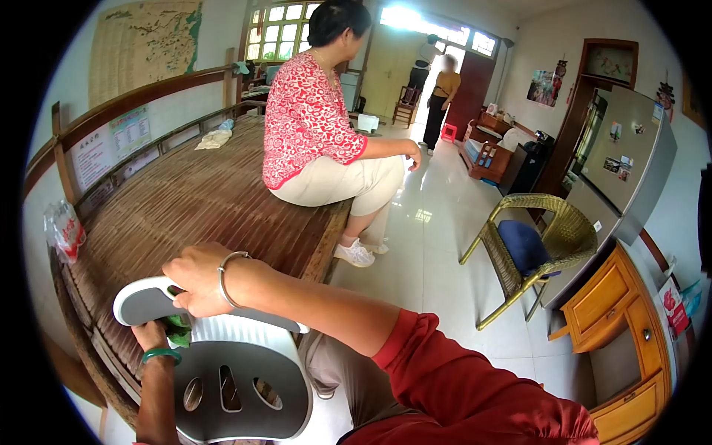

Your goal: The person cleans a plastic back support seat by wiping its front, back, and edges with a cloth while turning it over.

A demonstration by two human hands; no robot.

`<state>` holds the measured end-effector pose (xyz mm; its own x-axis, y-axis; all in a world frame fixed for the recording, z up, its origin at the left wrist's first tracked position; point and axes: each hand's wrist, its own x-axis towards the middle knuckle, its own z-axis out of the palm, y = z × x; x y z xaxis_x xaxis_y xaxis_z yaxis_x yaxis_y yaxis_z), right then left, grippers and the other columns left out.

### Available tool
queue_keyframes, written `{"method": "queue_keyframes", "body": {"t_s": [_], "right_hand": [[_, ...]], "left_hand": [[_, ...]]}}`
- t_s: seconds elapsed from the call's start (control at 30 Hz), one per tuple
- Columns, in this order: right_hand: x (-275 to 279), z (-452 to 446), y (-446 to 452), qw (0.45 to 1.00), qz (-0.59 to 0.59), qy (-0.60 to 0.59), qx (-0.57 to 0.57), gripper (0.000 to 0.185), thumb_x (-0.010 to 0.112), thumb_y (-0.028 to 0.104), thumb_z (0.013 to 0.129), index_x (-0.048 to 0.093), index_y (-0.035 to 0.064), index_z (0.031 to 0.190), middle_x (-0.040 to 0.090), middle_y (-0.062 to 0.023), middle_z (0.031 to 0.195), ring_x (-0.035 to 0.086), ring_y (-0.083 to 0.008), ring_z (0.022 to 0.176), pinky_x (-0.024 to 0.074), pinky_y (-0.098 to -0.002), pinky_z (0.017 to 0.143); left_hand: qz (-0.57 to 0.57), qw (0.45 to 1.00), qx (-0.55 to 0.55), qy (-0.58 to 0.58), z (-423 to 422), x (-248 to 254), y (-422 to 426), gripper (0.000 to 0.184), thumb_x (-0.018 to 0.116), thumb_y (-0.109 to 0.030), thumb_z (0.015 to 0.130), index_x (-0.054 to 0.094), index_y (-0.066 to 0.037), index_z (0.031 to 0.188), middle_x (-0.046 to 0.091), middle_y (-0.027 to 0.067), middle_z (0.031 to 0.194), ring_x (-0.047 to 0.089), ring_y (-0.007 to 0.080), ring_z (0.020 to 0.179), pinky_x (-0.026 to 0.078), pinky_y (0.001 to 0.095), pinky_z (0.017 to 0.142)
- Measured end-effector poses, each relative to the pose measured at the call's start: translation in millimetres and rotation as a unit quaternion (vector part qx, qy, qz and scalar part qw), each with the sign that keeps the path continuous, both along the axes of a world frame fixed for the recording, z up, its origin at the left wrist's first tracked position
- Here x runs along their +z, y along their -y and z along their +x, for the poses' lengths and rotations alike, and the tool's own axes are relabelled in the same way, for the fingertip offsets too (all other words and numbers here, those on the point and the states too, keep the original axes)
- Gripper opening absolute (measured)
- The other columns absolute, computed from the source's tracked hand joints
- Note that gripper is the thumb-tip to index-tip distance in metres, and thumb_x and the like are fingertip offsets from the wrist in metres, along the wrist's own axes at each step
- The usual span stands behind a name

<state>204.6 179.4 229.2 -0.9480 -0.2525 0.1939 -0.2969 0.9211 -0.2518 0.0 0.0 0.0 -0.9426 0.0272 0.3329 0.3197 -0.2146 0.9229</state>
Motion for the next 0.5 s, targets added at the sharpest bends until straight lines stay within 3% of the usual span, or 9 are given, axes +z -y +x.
{"method": "queue_keyframes", "body": {"t_s": [0.07, 0.17, 0.2, 0.33, 0.43, 0.5], "right_hand": [[-2.9, 1.9, -0.1, 1.000, -0.023, -0.002, 0.001, 0.031, 0.068, 0.026, 0.082, 0.064, -0.0024, 0.094, 0.068, -0.0217, 0.090, 0.065, -0.0394, 0.090, 0.0512, -0.0460, 0.080], [-6.4, 0.0, 0.2, 0.999, -0.030, -0.008, 0.008, 0.030, 0.067, 0.026, 0.083, 0.065, -0.0024, 0.092, 0.067, -0.0224, 0.090, 0.065, -0.0392, 0.090, 0.0510, -0.0461, 0.080], [-9.3, 2.1, -0.9, 0.999, -0.033, -0.001, 0.001, 0.029, 0.067, 0.026, 0.083, 0.065, -0.0022, 0.091, 0.067, -0.0224, 0.090, 0.065, -0.0390, 0.090, 0.0509, -0.0462, 0.080], [-6.2, -2.8, -8.4, 1.000, 0.005, -0.023, 0.015, 0.029, 0.067, 0.026, 0.082, 0.065, -0.0019, 0.091, 0.067, -0.0216, 0.090, 0.065, -0.0392, 0.089, 0.0509, -0.0461, 0.079], [-7.9, -2.8, -10.0, 1.000, -0.016, -0.018, 0.005, 0.029, 0.068, 0.026, 0.081, 0.065, -0.0014, 0.089, 0.067, -0.0205, 0.087, 0.065, -0.0392, 0.087, 0.0508, -0.0461, 0.078], [-8.1, -1.7, -13.0, 0.999, -0.043, -0.025, 0.012, 0.027, 0.068, 0.025, 0.080, 0.065, -0.0003, 0.088, 0.067, -0.0206, 0.085, 0.065, -0.0390, 0.085, 0.0508, -0.0460, 0.077]], "left_hand": [[-0.012, 0.999, 0.028, 0.020, 4.5, -0.4, 1.5, 0.017, 0.053, 0.003, 0.085, 0.065, 0.004, 0.097, 0.064, 0.0028, 0.086, 0.054, 0.0099, 0.067, 0.040, 0.0233, 0.054], [-0.049, 0.998, 0.025, 0.008, -4.5, -18.2, 13.9, 0.017, 0.052, 0.003, 0.086, 0.065, 0.004, 0.097, 0.064, 0.0033, 0.085, 0.053, 0.0095, 0.065, 0.040, 0.0224, 0.054], [-0.043, 0.999, 0.023, 0.021, 7.9, -15.2, 11.8, 0.025, 0.045, 0.006, 0.081, 0.064, 0.004, 0.098, 0.062, 0.0046, 0.080, 0.053, 0.0109, 0.061, 0.038, 0.0237, 0.049], [0.011, 0.999, 0.044, 0.026, 17.7, 2.1, -9.7, 0.027, 0.044, 0.008, 0.080, 0.064, 0.004, 0.098, 0.063, 0.0049, 0.083, 0.054, 0.0118, 0.062, 0.039, 0.0234, 0.050], [0.041, 0.998, 0.050, 0.011, 29.1, 17.1, -11.9, 0.023, 0.046, 0.008, 0.080, 0.064, 0.003, 0.092, 0.061, 0.0003, 0.081, 0.050, 0.0075, 0.061, 0.037, 0.0224, 0.050], [0.042, 0.998, 0.052, 0.002, 38.3, 26.2, -9.4, 0.030, 0.042, 0.011, 0.076, 0.064, 0.001, 0.094, 0.061, 0.0000, 0.079, 0.048, 0.0074, 0.059, 0.036, 0.0218, 0.050]]}}
